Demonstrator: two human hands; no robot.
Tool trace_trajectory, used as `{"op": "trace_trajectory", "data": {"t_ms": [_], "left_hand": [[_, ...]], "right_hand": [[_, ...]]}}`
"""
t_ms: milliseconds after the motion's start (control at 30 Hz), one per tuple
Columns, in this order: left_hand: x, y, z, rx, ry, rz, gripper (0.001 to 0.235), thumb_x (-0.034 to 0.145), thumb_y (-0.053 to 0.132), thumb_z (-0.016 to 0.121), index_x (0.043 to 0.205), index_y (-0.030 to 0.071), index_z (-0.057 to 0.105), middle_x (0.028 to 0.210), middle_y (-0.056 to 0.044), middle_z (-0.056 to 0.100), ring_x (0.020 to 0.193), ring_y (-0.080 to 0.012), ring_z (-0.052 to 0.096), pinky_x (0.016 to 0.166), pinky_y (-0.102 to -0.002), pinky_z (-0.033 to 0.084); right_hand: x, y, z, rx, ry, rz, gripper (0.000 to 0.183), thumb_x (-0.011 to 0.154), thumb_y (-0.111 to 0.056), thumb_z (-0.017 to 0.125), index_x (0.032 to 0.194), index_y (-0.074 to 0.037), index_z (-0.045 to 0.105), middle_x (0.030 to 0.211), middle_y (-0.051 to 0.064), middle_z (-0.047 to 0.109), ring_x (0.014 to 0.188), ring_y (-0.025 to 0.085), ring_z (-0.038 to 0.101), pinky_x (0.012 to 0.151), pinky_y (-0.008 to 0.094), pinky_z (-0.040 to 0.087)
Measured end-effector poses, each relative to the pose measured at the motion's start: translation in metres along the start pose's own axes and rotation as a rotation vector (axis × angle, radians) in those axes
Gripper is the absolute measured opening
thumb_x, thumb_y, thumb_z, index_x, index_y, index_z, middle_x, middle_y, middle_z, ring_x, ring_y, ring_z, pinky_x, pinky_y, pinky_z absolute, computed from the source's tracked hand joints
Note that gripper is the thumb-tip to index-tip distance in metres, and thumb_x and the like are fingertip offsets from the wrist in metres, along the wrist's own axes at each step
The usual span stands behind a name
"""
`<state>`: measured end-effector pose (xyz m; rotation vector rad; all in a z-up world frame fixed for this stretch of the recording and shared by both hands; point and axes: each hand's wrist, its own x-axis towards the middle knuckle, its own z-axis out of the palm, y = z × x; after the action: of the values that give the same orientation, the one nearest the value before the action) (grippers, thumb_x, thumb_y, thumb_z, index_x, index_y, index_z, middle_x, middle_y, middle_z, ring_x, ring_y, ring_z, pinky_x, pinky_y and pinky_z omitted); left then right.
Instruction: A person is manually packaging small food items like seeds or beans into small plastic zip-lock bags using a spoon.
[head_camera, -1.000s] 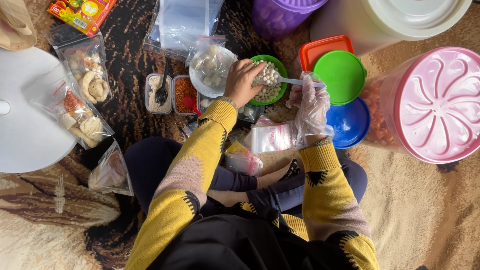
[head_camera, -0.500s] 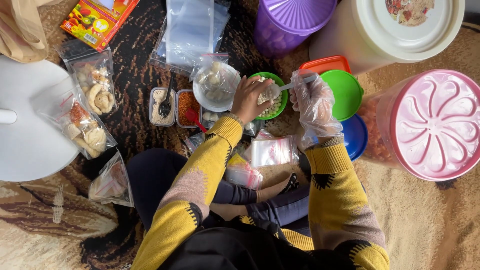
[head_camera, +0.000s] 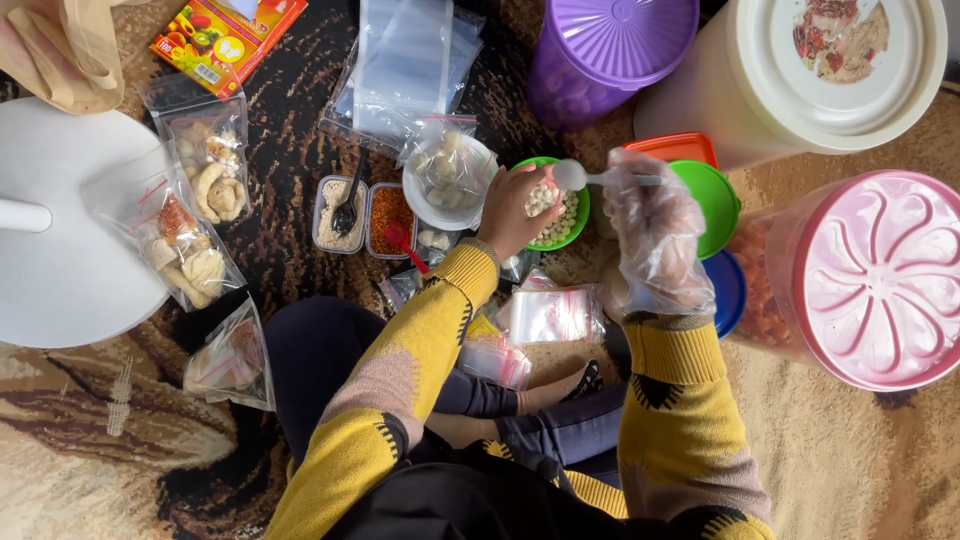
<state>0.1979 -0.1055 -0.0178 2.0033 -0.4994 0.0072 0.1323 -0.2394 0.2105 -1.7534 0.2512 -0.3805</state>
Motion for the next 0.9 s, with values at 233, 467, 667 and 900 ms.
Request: {"op": "trace_trajectory", "data": {"t_ms": [233,467,667,900], "left_hand": [[-0.003,0.029,-0.038,-0.624,0.094,-0.196,0.057,0.094,0.042,0.082,0.141,0.019,0.060,0.125,-0.010,0.069,0.123,-0.0311,0.061,0.116,-0.058,0.034],[0.002,0.023,-0.046,-0.159,0.003,0.041,0.059,0.087,0.019,0.083,0.142,0.025,0.060,0.124,-0.008,0.070,0.117,-0.0306,0.068,0.102,-0.048,0.054],[-0.020,0.030,-0.065,-0.175,0.067,0.085,0.061,0.081,0.017,0.085,0.138,0.019,0.063,0.113,-0.014,0.070,0.107,-0.0355,0.070,0.091,-0.045,0.058],[-0.041,0.011,-0.058,-0.125,0.166,0.104,0.059,0.075,0.017,0.088,0.131,0.019,0.067,0.103,-0.010,0.068,0.096,-0.0309,0.071,0.082,-0.041,0.060]], "right_hand": [[-0.029,0.036,-0.019,0.048,0.126,-0.179,0.021,0.113,-0.014,0.058,0.121,0.006,0.060,0.085,0.020,0.068,0.064,0.018,0.067,0.055,0.028,0.061],[-0.051,0.108,0.009,-0.106,0.085,0.018,0.016,0.110,-0.020,0.056,0.113,-0.009,0.067,0.086,0.009,0.067,0.067,0.011,0.061,0.052,0.020,0.053],[-0.063,0.158,0.033,-0.103,0.335,0.146,0.017,0.103,-0.027,0.060,0.099,-0.015,0.071,0.068,0.006,0.071,0.053,0.014,0.066,0.042,0.025,0.058],[-0.070,0.180,0.032,0.382,0.547,0.321,0.025,0.098,-0.028,0.065,0.104,-0.004,0.065,0.076,0.015,0.071,0.051,0.018,0.067,0.040,0.027,0.061]]}}
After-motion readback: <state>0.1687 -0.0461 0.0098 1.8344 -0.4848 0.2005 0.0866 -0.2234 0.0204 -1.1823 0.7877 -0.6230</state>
